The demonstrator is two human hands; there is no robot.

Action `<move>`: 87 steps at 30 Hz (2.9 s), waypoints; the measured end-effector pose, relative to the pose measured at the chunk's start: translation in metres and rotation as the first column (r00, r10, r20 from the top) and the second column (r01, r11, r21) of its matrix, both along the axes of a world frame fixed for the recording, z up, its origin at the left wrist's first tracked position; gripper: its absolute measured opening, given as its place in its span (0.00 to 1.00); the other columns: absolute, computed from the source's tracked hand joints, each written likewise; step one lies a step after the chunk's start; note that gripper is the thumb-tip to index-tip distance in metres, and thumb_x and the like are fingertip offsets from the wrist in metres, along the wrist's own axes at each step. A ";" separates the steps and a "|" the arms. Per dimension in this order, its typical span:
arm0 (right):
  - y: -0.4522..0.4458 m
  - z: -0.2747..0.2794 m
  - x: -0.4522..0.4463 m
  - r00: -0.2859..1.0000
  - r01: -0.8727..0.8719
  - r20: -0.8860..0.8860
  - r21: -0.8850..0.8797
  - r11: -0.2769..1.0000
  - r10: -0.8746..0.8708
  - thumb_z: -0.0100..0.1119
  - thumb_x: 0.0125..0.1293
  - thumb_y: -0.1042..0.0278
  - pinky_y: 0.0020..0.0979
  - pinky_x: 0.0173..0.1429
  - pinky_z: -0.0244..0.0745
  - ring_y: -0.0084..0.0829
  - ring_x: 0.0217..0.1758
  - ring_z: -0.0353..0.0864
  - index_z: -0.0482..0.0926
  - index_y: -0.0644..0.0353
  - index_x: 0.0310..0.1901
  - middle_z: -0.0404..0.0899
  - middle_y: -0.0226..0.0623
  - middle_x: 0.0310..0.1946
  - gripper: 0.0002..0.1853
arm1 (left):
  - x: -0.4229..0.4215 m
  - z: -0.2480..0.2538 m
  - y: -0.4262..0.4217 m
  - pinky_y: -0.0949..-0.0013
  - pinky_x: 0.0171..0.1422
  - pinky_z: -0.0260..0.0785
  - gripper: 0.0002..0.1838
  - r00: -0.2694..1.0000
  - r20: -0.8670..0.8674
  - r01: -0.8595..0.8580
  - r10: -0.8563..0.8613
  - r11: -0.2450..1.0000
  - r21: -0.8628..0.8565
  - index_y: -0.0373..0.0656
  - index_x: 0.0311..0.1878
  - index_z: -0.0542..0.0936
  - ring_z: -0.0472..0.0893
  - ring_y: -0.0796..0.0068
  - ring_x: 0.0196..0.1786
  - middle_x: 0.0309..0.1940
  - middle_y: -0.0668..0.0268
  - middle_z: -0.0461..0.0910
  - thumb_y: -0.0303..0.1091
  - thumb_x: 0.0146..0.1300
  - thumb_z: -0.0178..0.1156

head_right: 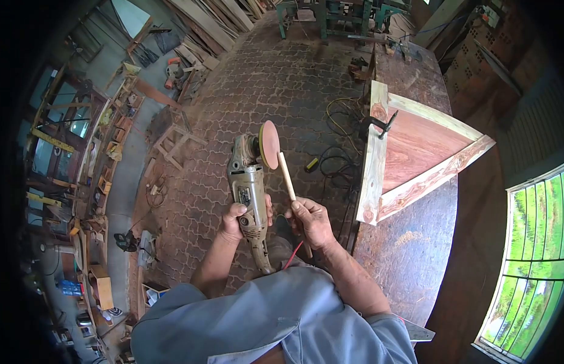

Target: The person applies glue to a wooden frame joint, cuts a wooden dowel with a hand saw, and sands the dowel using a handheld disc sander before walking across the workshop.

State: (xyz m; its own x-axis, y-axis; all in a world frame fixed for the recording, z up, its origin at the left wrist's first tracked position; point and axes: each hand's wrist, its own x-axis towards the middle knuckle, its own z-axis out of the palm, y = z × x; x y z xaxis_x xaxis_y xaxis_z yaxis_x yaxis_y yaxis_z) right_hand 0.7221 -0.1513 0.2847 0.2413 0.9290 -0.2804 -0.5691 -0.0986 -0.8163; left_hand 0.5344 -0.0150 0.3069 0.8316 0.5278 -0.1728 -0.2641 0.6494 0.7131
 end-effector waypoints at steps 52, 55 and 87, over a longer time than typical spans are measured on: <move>-0.001 0.029 -0.011 0.981 0.062 0.183 0.009 0.998 -0.063 0.54 0.84 0.55 0.19 0.28 0.69 0.15 0.24 0.74 0.83 0.62 0.61 0.83 0.26 0.32 0.19 | -0.006 0.003 -0.004 0.56 0.50 0.88 0.39 1.000 -0.009 -0.014 0.014 0.999 0.038 0.30 0.61 0.79 0.89 0.59 0.45 0.46 0.53 0.86 0.49 0.50 0.72; 0.003 0.026 -0.010 0.991 0.055 0.122 -0.038 0.998 -0.050 0.54 0.84 0.55 0.20 0.27 0.69 0.15 0.24 0.73 0.83 0.62 0.61 0.83 0.25 0.31 0.19 | -0.005 0.002 -0.003 0.55 0.50 0.88 0.39 1.000 -0.008 -0.024 0.024 0.999 0.042 0.29 0.61 0.79 0.89 0.60 0.45 0.47 0.53 0.85 0.49 0.50 0.72; -0.020 0.019 -0.040 0.849 -0.032 0.526 0.138 0.990 -0.046 0.69 0.75 0.49 0.29 0.51 0.80 0.19 0.45 0.81 0.74 0.63 0.73 0.86 0.35 0.49 0.34 | 0.066 0.030 0.042 0.57 0.54 0.79 0.42 0.951 0.308 -0.031 0.027 0.999 0.010 0.31 0.60 0.75 0.81 0.64 0.50 0.47 0.56 0.78 0.58 0.54 0.70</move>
State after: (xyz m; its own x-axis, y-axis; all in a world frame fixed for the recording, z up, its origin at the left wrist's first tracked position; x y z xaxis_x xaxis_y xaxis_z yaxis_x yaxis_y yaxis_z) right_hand 0.6816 -0.1717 0.3041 0.3229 0.9462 0.0197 -0.0500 0.0378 -0.9980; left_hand 0.6000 0.0271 0.3366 0.8275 0.5530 0.0970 -0.4907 0.6285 0.6034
